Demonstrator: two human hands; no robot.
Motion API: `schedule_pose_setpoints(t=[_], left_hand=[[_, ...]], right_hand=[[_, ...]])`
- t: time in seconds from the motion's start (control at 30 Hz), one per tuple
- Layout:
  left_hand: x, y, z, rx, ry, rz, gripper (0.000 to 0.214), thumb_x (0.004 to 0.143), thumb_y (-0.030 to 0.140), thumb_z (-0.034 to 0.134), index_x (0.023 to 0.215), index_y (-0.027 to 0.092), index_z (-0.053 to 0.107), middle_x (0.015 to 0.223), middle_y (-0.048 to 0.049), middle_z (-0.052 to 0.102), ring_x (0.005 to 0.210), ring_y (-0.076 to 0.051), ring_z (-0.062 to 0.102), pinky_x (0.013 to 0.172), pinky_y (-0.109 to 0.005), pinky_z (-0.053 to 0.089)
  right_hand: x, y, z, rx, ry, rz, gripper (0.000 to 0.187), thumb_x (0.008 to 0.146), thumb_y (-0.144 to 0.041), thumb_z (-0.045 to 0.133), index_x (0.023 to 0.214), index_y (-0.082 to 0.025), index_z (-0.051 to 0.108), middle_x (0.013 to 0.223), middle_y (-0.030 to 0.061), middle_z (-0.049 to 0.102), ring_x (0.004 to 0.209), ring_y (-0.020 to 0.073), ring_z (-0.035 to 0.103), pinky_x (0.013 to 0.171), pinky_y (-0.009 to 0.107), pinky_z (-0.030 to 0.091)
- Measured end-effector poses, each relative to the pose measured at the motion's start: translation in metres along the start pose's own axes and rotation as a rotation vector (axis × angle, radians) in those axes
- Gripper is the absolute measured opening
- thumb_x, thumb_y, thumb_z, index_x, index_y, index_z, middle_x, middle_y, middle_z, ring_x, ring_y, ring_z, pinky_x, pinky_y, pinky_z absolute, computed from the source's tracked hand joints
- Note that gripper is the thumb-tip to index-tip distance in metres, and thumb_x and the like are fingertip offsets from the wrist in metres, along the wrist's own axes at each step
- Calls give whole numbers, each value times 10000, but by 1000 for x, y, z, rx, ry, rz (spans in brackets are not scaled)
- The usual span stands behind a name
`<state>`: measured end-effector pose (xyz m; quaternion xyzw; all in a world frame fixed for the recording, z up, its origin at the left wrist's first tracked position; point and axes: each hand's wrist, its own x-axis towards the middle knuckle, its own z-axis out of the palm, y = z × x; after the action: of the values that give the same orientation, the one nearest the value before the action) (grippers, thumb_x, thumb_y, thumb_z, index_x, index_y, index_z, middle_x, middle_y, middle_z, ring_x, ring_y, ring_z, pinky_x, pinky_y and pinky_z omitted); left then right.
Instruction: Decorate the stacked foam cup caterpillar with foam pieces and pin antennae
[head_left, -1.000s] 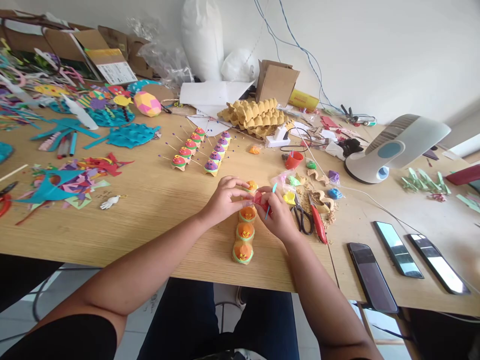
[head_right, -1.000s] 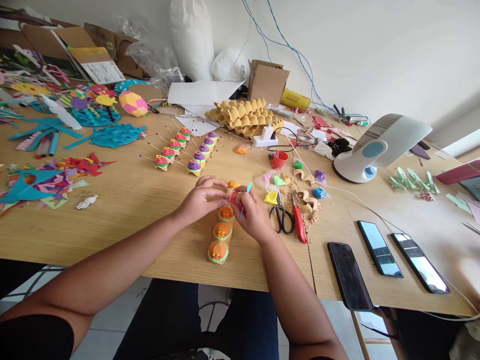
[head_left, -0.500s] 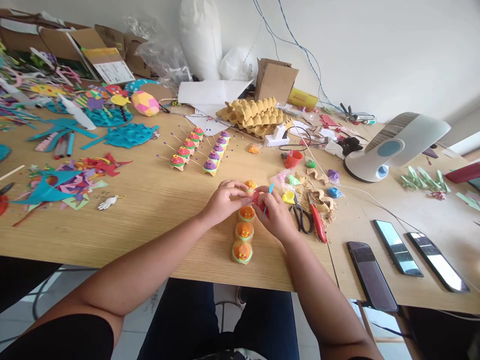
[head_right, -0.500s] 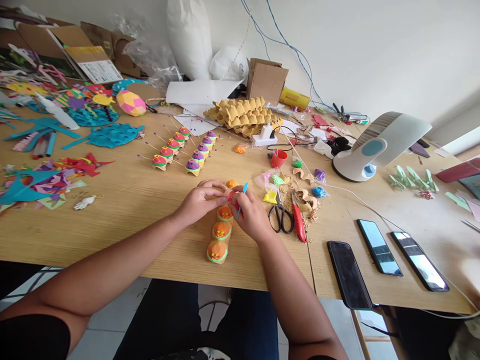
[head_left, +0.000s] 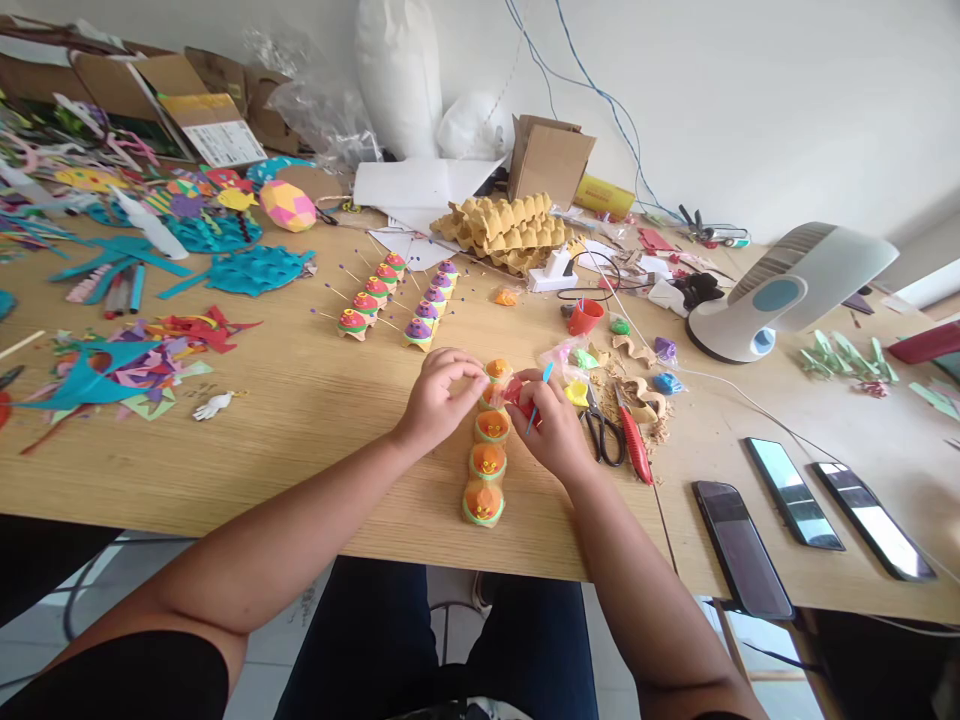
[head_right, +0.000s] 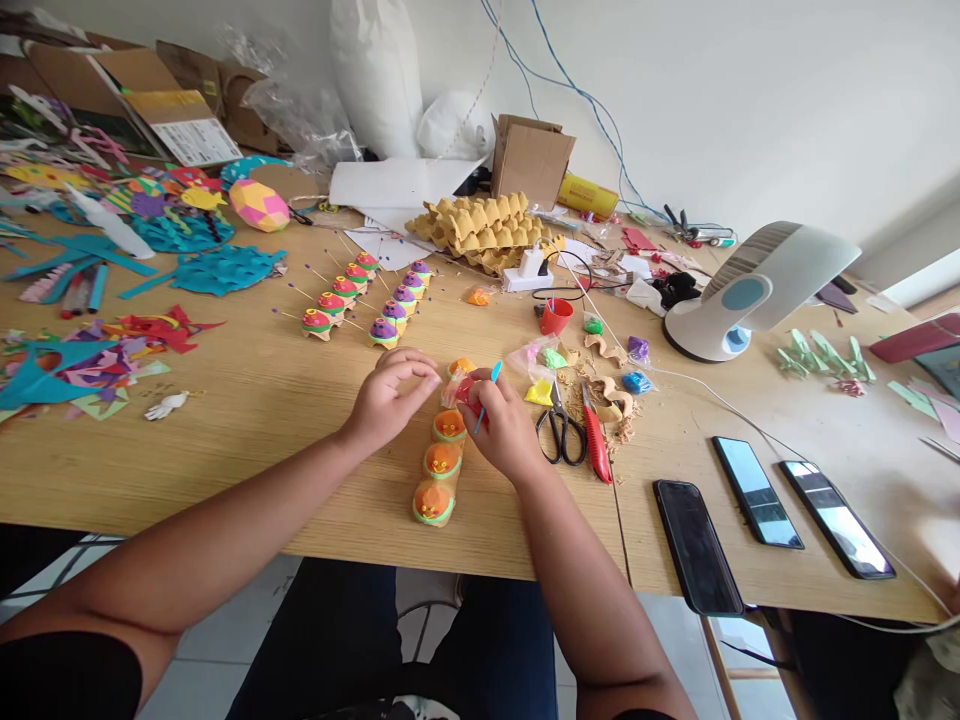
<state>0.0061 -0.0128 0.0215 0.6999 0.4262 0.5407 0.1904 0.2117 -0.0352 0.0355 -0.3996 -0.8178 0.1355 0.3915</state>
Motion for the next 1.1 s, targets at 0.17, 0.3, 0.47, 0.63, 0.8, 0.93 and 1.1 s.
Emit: schedule_pose_setpoints(t=[0.17,0.3,0.47,0.63,0.8,0.93,1.1], left_hand=[[-2,-3,3,-304,28,-306,270,950,454,559,1002,201,640,1032,-57,708,976,-179,664,892,-328,533],[-8,7,6,-363,-67,-212,295,908,392,645,1131,213,569,1090,-67,687,997,-176,669,856,-308,536],[-10,13,6,-185,-62,3,470,847,269,728,1251,235,492,1086,-60,692,1075,-185,648,883,-327,495],[-9,11,5,-100,-64,8,497,848,298,731,1271,227,479,1083,-70,707,1093,-204,653,870,-342,492],[-12,12,6,-115,-52,-1,484,855,308,729,1266,234,484,1081,-78,726,1123,-225,665,906,-374,504],[-14,13,7,-148,-40,-12,468,868,286,717,1270,250,481,1080,-69,737,1129,-221,677,1030,-431,484],[-14,14,7,-137,-35,5,435,873,266,715,1254,243,507,1063,-63,756,1175,-217,656,1109,-454,441]], right_hand=[[1,-1,0,35,52,28,189,910,-230,608,849,-249,430,1172,105,625,1034,235,612,859,404,510],[0,-2,2,81,56,31,180,917,-237,604,868,-248,430,1151,99,622,984,218,619,807,374,514],[0,-4,6,97,77,22,173,923,-237,603,877,-248,436,1164,98,615,1020,218,615,816,371,512],[0,-4,8,98,110,20,186,923,-263,613,866,-249,436,1142,98,611,1008,216,612,813,377,521],[0,-4,9,117,110,14,170,924,-257,608,874,-249,446,1139,92,607,997,209,609,815,378,528],[0,-4,11,108,116,26,177,920,-270,616,869,-252,447,1133,90,602,972,209,607,805,379,531],[0,-4,12,138,137,18,189,912,-257,628,870,-249,445,1102,74,597,927,192,591,780,355,522]])
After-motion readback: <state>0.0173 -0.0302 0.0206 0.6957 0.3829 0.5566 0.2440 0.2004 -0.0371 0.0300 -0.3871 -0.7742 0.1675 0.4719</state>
